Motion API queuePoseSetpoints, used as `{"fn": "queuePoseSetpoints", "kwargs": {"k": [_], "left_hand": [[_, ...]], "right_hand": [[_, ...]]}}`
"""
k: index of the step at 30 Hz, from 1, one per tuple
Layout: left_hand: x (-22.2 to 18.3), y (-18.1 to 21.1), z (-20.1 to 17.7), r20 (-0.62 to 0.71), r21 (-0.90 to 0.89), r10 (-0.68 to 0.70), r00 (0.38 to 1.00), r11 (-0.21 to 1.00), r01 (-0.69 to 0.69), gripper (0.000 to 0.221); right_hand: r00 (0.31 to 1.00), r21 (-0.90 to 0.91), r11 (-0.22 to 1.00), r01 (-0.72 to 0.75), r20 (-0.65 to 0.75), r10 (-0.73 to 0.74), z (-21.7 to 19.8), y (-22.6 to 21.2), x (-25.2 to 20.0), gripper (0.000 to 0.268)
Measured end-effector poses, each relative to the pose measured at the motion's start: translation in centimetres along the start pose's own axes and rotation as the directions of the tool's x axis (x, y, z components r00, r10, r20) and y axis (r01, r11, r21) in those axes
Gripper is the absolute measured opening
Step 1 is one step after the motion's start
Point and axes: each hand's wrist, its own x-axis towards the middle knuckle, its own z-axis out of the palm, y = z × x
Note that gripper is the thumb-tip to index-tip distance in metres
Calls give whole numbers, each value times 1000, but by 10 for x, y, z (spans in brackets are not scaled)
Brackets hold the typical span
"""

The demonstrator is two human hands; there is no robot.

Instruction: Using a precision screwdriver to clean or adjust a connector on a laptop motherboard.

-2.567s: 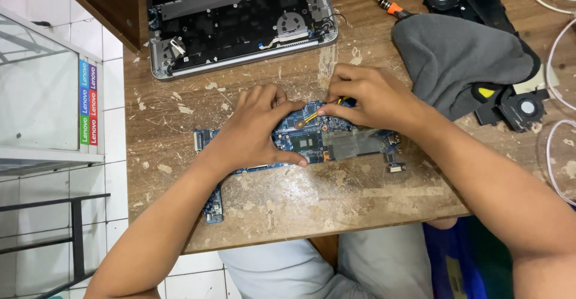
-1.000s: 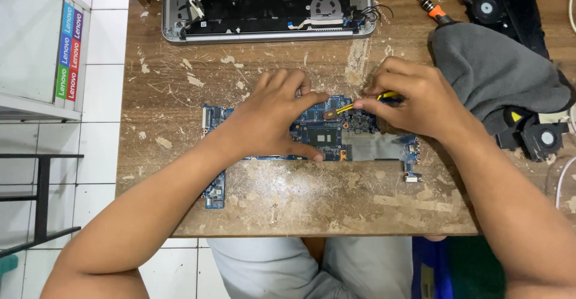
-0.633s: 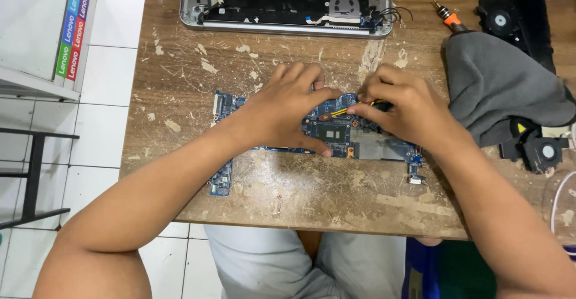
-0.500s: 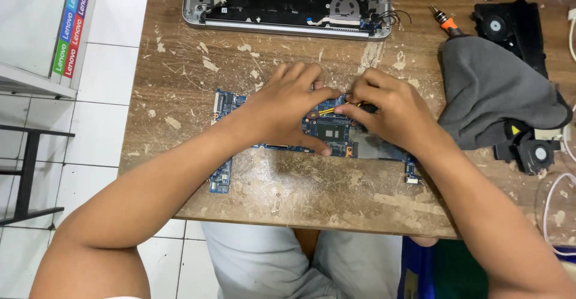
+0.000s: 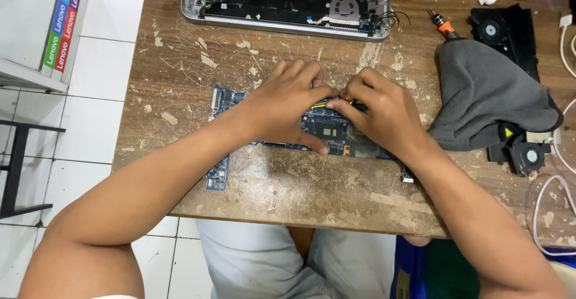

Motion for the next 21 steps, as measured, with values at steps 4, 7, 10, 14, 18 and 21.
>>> {"fn": "queuePoseSetpoints", "kwargs": {"k": [4, 7, 10, 14, 18, 21], "left_hand": [[0, 3, -4, 37, -13, -34, 999, 999, 35, 100], [1, 3, -4, 19, -17, -25, 1000, 1000, 25, 96], [1, 4, -5, 38, -14, -46, 998, 999, 47, 100], [2, 7, -8, 63, -1, -56, 996, 998, 56, 104], [1, 5, -5, 47, 23, -48, 998, 999, 47, 105], [0, 7, -7, 50, 5, -55, 997, 998, 55, 105]], "right_hand": [[997, -142, 990, 15, -68, -25, 7, 0, -1, 32], [996, -168, 986, 15, -87, -30, 8, -2, -2, 33], [991, -197, 980, 42, -117, -66, 8, -3, -1, 34], [996, -62, 994, 87, -21, -88, 2, -3, 0, 30], [997, 0, 999, 51, 57, -51, -6, -15, -1, 30], [995, -7, 1000, 22, 94, -22, -6, -17, -5, 34]]}}
